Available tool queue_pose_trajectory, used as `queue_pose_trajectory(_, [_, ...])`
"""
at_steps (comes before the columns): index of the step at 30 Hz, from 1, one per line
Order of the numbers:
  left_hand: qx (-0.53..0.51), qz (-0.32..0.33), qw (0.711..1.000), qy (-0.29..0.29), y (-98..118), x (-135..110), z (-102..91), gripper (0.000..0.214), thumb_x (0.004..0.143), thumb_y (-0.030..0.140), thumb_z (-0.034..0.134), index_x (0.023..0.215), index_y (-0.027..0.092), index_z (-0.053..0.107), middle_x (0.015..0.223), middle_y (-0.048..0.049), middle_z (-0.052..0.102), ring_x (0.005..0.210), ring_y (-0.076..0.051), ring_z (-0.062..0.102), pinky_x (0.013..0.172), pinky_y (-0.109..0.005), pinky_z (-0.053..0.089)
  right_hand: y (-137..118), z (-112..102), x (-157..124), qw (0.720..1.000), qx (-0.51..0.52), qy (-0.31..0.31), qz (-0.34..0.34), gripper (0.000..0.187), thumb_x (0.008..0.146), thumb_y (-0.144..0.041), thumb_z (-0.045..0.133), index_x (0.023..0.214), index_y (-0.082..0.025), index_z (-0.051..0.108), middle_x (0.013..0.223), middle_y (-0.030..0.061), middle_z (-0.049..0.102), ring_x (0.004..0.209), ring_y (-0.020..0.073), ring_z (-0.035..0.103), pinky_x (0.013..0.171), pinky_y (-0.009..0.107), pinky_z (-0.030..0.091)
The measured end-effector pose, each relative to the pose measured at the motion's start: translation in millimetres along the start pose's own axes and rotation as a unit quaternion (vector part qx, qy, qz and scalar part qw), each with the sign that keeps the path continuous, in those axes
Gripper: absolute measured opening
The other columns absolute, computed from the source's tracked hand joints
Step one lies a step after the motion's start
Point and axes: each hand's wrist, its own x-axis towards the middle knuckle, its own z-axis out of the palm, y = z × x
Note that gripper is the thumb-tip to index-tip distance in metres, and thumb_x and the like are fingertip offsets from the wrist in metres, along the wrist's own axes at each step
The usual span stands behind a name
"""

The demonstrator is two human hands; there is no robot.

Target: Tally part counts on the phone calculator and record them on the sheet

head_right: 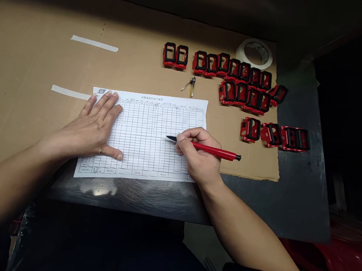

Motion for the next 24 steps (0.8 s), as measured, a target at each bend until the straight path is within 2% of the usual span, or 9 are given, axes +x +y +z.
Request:
queue_pose_trajectory(4, [0.018,-0.022,0.999,-0.023,4.0,2.2,0.4,0.148,0.072,0.089,0.073,0.171,-0.001,0.010,0.175,-0.0244,-0.017,0.164,-0.037,-0.021,0.131,-0.057,-0.014,3.6,-0.7,1.9,1.000,0.006,0.001,-0.013,0.014,0.085,-0.030,0.079,0.078,-0.024,0.069,0.057,-0.0033,0.064,0.049,0.0131,0.058,0.051,0.028,0.050])
queue_pose_trajectory(7, [0.022,-0.027,0.999,-0.012,6.1,3.8,2.3,0.147,0.073,0.090,0.070,0.171,-0.001,0.009,0.175,-0.0229,-0.018,0.164,-0.038,-0.021,0.131,-0.057,-0.015,4.1,0.9,2.6,0.999,0.000,0.021,-0.045,0.014,0.085,-0.032,0.080,0.079,-0.023,0.070,0.060,-0.0032,0.065,0.052,0.0134,0.060,0.053,0.028,0.050])
queue_pose_trajectory(11, [0.013,-0.028,1.000,-0.001,9.4,5.4,5.1,0.144,0.074,0.089,0.071,0.172,0.002,0.010,0.177,-0.0206,-0.016,0.165,-0.036,-0.020,0.131,-0.057,-0.015,-12.0,8.9,-2.3,0.996,0.008,0.047,-0.080,0.014,0.086,-0.034,0.078,0.082,-0.023,0.071,0.065,-0.0030,0.067,0.057,0.0143,0.063,0.057,0.029,0.051])
queue_pose_trajectory(13, [0.011,-0.029,1.000,0.003,11.3,5.8,5.6,0.143,0.075,0.088,0.070,0.172,0.002,0.010,0.177,-0.0207,-0.015,0.165,-0.036,-0.020,0.132,-0.058,-0.014,-28.8,17.7,-6.5,0.998,0.023,0.014,-0.050,0.014,0.086,-0.034,0.078,0.081,-0.023,0.070,0.064,-0.0027,0.067,0.057,0.0145,0.063,0.056,0.029,0.051])
queue_pose_trajectory(15, [0.011,-0.030,0.999,0.011,12.2,5.6,5.4,0.144,0.075,0.089,0.070,0.172,0.002,0.010,0.177,-0.0214,-0.013,0.166,-0.036,-0.018,0.132,-0.059,-0.012,-45.9,30.7,-8.7,0.998,0.050,-0.031,0.012,0.014,0.084,-0.034,0.077,0.078,-0.023,0.070,0.062,-0.0027,0.067,0.056,0.0138,0.062,0.054,0.028,0.050])
queue_pose_trajectory(17, [0.010,-0.028,0.999,0.021,11.0,5.0,4.6,0.142,0.076,0.088,0.070,0.172,0.002,0.011,0.178,-0.0219,-0.012,0.166,-0.037,-0.016,0.133,-0.059,-0.010,-56.2,46.9,-6.8,0.993,0.085,-0.047,0.063,0.016,0.081,-0.034,0.076,0.075,-0.023,0.068,0.058,-0.0034,0.064,0.053,0.0126,0.059,0.052,0.027,0.048])
queue_pose_trajectory(21, [0.007,-0.013,1.000,0.021,3.8,2.9,1.0,0.128,0.085,0.083,0.065,0.172,0.003,0.015,0.179,-0.0191,-0.006,0.167,-0.034,-0.011,0.135,-0.055,-0.006,-45.3,75.7,4.1,0.990,0.104,-0.058,0.081,0.015,0.077,-0.034,0.073,0.074,-0.022,0.065,0.057,-0.0042,0.063,0.051,0.0110,0.055,0.052,0.026,0.046])
queue_pose_trajectory(24, [0.000,-0.021,1.000,0.012,-0.7,2.0,-1.2,0.130,0.083,0.081,0.070,0.171,0.002,0.015,0.180,-0.0185,-0.006,0.168,-0.033,-0.011,0.136,-0.052,-0.005,-27.4,82.0,6.2,0.992,0.075,-0.084,0.063,0.013,0.078,-0.032,0.072,0.075,-0.023,0.064,0.058,-0.0046,0.063,0.053,0.0116,0.056,0.054,0.027,0.046])
